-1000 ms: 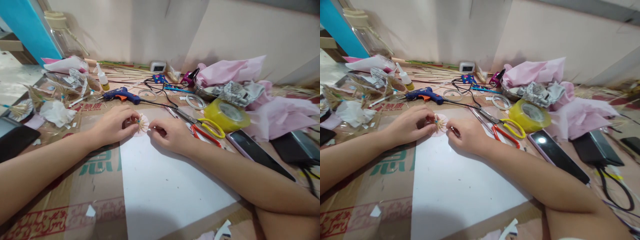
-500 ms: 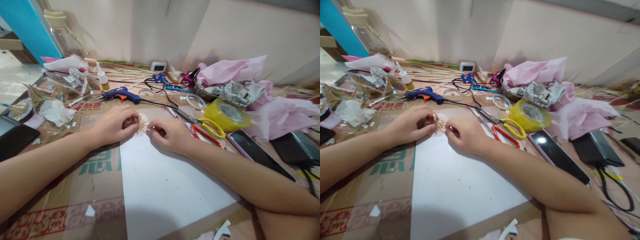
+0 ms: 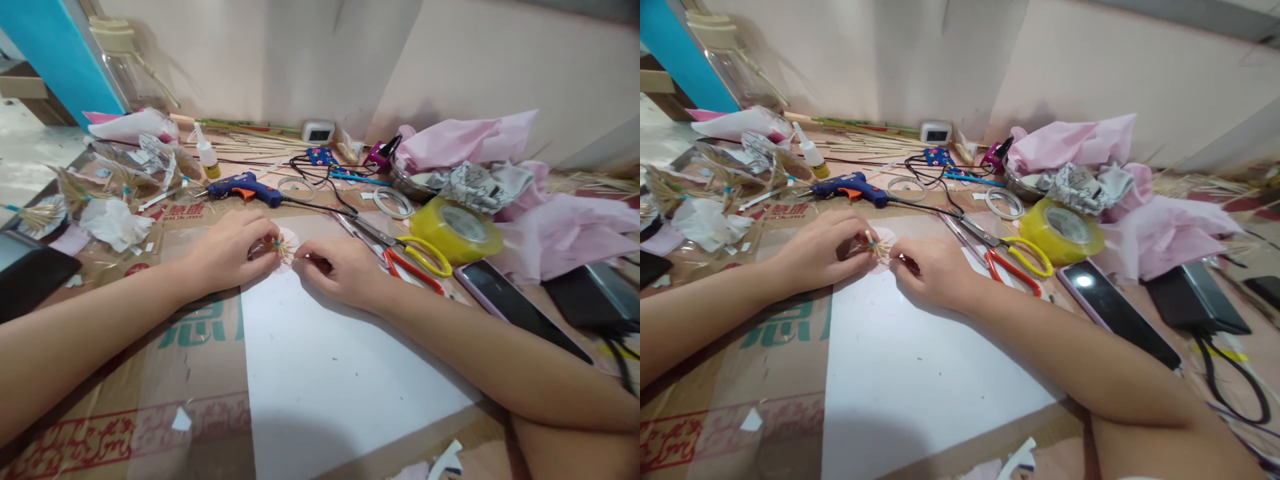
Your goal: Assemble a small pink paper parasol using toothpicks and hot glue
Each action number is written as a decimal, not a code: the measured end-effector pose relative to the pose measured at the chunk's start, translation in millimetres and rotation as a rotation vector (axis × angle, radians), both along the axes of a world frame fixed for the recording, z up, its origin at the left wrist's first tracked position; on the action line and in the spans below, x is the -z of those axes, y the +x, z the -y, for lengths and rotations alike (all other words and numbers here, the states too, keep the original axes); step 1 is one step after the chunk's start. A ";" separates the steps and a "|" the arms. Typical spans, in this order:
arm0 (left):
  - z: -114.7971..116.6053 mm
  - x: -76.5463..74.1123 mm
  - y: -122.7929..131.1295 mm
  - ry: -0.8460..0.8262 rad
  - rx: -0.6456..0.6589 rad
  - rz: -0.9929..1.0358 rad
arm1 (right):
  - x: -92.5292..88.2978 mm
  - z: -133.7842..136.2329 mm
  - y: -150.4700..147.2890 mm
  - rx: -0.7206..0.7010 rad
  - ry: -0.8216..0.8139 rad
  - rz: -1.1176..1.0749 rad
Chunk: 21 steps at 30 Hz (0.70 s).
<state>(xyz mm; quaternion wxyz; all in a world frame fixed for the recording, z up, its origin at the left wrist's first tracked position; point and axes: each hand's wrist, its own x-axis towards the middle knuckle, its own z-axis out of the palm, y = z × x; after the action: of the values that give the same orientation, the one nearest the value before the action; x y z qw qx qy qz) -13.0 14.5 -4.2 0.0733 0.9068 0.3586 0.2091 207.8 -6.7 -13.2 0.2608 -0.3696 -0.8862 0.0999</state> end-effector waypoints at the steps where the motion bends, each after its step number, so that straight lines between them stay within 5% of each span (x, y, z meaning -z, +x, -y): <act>1: 0.3 0.3 0.0 0.012 0.006 0.000 | 0.3 0.1 0.0 0.002 0.003 0.001; 21: 3.1 -1.7 -0.1 0.005 -0.001 -0.033 | -0.5 1.0 -0.5 -0.060 0.081 0.005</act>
<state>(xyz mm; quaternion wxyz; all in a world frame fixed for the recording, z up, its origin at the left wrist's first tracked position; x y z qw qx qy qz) -13.2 11.4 -2.5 0.0649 0.9102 0.3597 0.1950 207.3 -7.7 -12.7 0.2703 -0.3322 -0.9009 0.0706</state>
